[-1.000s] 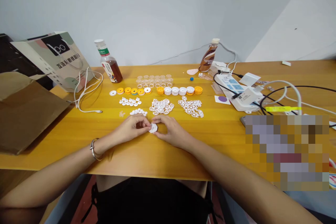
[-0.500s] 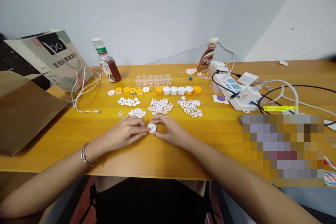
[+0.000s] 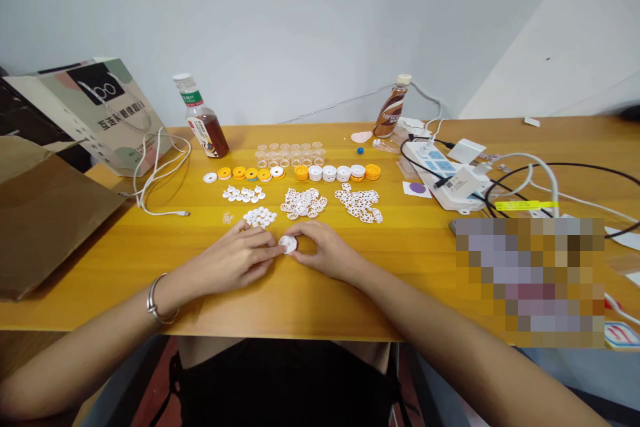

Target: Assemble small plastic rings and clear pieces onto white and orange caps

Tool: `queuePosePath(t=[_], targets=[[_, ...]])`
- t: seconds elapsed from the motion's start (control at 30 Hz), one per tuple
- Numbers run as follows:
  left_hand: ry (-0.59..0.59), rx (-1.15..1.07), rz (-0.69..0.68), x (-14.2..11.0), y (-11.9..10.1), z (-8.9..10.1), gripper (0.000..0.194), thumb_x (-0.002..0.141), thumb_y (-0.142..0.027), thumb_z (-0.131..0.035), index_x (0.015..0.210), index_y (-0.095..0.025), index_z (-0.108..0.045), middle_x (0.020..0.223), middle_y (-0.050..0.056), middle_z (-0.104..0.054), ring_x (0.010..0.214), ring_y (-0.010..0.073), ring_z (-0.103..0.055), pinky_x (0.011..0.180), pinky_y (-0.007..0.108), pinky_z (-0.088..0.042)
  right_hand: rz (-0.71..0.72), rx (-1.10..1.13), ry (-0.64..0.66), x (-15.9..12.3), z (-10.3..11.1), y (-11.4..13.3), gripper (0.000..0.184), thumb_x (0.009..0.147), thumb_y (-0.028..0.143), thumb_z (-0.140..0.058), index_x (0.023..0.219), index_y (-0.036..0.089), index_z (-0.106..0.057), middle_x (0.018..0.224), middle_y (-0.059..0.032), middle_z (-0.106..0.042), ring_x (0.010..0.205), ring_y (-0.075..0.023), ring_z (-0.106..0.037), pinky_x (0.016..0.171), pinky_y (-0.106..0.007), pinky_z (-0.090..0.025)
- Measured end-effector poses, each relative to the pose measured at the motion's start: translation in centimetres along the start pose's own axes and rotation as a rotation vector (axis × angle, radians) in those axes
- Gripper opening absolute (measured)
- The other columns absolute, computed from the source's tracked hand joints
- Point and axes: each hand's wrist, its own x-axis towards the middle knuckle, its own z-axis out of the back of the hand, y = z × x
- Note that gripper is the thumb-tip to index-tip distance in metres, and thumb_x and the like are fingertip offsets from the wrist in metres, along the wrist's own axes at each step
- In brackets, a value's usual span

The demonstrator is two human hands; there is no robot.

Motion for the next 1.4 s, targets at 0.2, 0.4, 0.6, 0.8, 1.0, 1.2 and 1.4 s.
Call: queuePosePath(t=[0.2, 0.4, 0.6, 0.8, 1.0, 1.2, 1.4], targets=[[-0.042, -0.164, 0.075, 0.2, 0.3, -0.4, 0.023, 0.088, -0.025, -0.042, 0.098, -0.023, -0.062, 0.088, 0.003, -0.060, 0.082, 0.0161, -0.052, 0.079, 0.032, -0.034, -0.045, 0.050, -0.003, -0.1, -0.1, 0.0, 0.026, 0.075, 0.020, -0.061, 0.100, 0.021, -0.055, 0.098, -0.0056, -0.063, 0.094, -0.0192, -0.060, 0.085, -0.038, -0.048], [-0.200, -0.296, 0.186, 1.1, 1.1, -1.6, 0.018, 0.086, -0.025, -0.047, 0.097, -0.021, -0.062, 0.088, 0.003, -0.061, 0.083, 0.0154, -0.053, 0.078, 0.031, -0.039, -0.048, 0.086, 0.021, 0.0, -0.1, -0.1, 0.027, 0.075, 0.018, -0.060, 0.101, 0.020, -0.053, 0.101, -0.0069, -0.062, 0.096, -0.0184, -0.060, 0.088, -0.038, -0.047], [-0.203, -0.360, 0.199, 2.2, 1.4, -2.4, 0.011, 0.083, -0.024, -0.053, 0.084, -0.018, -0.063, 0.080, 0.001, -0.060, 0.076, 0.0134, -0.053, 0.071, 0.027, -0.040, -0.045, 0.080, 0.005, -0.1, -0.3, -0.4, 0.029, 0.075, 0.018, -0.060, 0.103, 0.019, -0.053, 0.102, -0.0069, -0.062, 0.098, -0.0187, -0.059, 0.088, -0.038, -0.047], [-0.184, -0.324, 0.183, 2.5, 1.4, -2.6, 0.011, 0.082, -0.025, -0.054, 0.082, -0.018, -0.062, 0.079, 0.002, -0.059, 0.075, 0.0142, -0.053, 0.070, 0.028, -0.040, -0.014, 0.065, 0.002, -0.1, -0.3, -0.2, 0.028, 0.074, 0.017, -0.060, 0.101, 0.021, -0.054, 0.099, -0.0057, -0.063, 0.095, -0.0185, -0.059, 0.088, -0.038, -0.046], [-0.206, -0.262, 0.201, 2.5, 1.0, -2.1, 0.012, 0.082, -0.027, -0.054, 0.079, -0.019, -0.062, 0.077, 0.001, -0.060, 0.074, 0.0148, -0.054, 0.070, 0.029, -0.037, -0.010, 0.088, -0.043, -0.1, -0.2, -0.1, 0.030, 0.074, 0.020, -0.061, 0.102, 0.022, -0.053, 0.103, -0.0061, -0.060, 0.097, -0.0188, -0.057, 0.086, -0.037, -0.046], [-0.304, -0.250, 0.247, 2.8, 0.1, -1.0, 0.014, 0.082, -0.029, -0.053, 0.080, -0.019, -0.062, 0.080, 0.001, -0.061, 0.078, 0.0153, -0.054, 0.073, 0.031, -0.033, -0.182, 0.423, -0.081, 0.0, -0.8, 0.4, 0.032, 0.072, 0.025, -0.064, 0.100, 0.021, -0.049, 0.090, -0.0033, -0.061, 0.077, -0.0135, -0.059, 0.073, -0.031, -0.050], [-0.316, -0.194, 0.228, 2.9, -0.4, -0.5, 0.015, 0.084, -0.029, -0.051, 0.084, -0.020, -0.062, 0.082, 0.001, -0.061, 0.080, 0.0158, -0.054, 0.074, 0.032, -0.034, -0.288, 0.715, -0.104, 0.0, -1.3, 0.1, 0.033, 0.071, 0.029, -0.066, 0.097, 0.021, -0.049, 0.090, -0.0021, -0.063, 0.083, -0.0134, -0.062, 0.083, -0.033, -0.049]])
